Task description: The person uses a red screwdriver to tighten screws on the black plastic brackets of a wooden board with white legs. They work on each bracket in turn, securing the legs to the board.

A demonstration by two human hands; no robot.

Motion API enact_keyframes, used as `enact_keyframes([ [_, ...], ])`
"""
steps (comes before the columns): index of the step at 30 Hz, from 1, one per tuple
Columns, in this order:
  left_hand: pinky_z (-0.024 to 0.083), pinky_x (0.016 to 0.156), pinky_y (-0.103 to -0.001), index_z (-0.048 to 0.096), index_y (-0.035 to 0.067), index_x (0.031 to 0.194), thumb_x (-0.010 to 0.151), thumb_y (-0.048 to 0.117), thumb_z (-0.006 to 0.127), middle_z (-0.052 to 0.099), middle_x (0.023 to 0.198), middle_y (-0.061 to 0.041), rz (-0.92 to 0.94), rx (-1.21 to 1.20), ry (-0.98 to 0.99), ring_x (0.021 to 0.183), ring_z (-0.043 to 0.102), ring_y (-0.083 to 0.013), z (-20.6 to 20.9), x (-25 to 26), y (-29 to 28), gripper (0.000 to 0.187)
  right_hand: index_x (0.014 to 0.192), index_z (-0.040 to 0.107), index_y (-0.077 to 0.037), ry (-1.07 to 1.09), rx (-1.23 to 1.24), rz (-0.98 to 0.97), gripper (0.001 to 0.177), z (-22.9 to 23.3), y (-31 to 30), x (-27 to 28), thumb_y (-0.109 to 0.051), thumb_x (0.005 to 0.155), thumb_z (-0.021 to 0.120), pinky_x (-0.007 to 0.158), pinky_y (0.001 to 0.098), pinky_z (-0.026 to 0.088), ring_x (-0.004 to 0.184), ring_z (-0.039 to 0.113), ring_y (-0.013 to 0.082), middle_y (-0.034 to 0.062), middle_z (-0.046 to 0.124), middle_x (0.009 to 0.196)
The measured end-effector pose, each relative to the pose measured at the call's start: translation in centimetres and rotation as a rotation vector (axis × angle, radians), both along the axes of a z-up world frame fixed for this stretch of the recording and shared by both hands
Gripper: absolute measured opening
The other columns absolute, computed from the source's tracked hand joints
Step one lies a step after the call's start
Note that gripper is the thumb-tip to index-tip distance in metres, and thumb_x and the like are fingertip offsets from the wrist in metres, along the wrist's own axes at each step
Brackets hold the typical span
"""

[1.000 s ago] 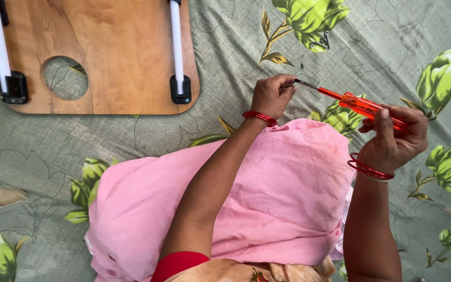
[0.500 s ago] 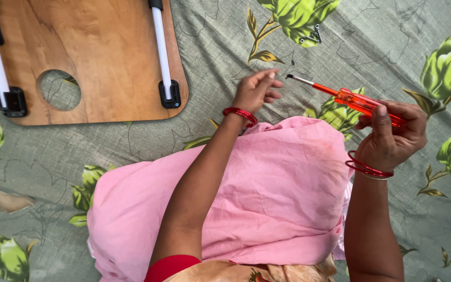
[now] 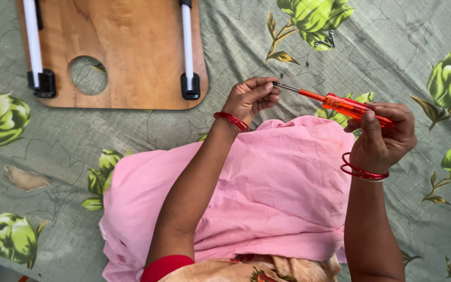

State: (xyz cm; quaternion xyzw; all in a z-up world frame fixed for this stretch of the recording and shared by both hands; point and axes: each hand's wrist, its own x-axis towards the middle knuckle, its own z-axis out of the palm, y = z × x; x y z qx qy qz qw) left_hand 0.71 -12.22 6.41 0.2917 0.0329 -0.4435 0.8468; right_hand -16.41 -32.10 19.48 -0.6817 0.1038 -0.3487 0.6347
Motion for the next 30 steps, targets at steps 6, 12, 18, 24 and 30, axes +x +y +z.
enact_keyframes([
  [6,0.061,0.072,-0.029,0.072,-0.002,0.116,0.101,0.018,0.070,0.077,0.093,-0.009,0.026,-0.011,-0.047,0.079,0.074,-0.0136,1.5,0.7,5.3,0.025,0.110,0.061,0.005,-0.002,-0.063,0.111,0.011,1.0,2.6,0.8,0.005,0.111,0.072,0.060,0.0335,0.063,0.079,0.070,0.0221,0.0159,0.063,0.109],
  [12,0.062,0.071,-0.027,0.073,-0.001,0.114,0.100,0.023,0.069,0.077,0.090,-0.007,-0.069,0.173,-0.295,0.075,0.074,-0.0114,2.5,1.6,9.4,0.029,0.110,0.061,0.006,0.042,-0.162,0.166,0.012,2.1,4.3,1.5,0.006,0.112,0.072,0.061,0.0323,0.062,0.078,0.069,0.0219,0.0149,0.062,0.105],
  [18,0.063,0.068,-0.028,0.073,-0.003,0.113,0.098,0.023,0.070,0.077,0.090,-0.010,0.069,0.250,-0.303,0.075,0.075,-0.0137,2.8,1.2,11.4,0.030,0.115,0.062,0.004,0.070,-0.003,0.150,0.011,2.5,8.1,2.9,0.006,0.109,0.071,0.060,0.0325,0.063,0.078,0.073,0.0223,0.0143,0.064,0.104],
  [24,0.060,0.065,-0.029,0.062,0.004,0.134,0.100,0.029,0.067,0.077,0.086,-0.008,0.358,0.790,-0.503,0.073,0.075,-0.0161,3.1,1.9,15.1,0.043,0.115,0.061,0.006,0.151,-0.163,0.256,0.008,2.6,10.2,4.4,0.005,0.114,0.068,0.071,0.0298,0.064,0.085,0.074,0.0209,0.0156,0.066,0.112],
  [30,0.040,0.100,-0.057,0.062,0.004,0.128,0.073,0.027,0.087,0.060,0.131,-0.022,0.462,1.688,-1.191,0.124,0.049,-0.0436,3.3,2.6,21.1,0.065,0.119,0.060,0.007,0.155,-0.414,0.349,0.012,3.8,11.4,8.8,0.001,0.118,0.069,0.073,0.0279,0.064,0.089,0.074,0.0185,0.0162,0.065,0.114],
])
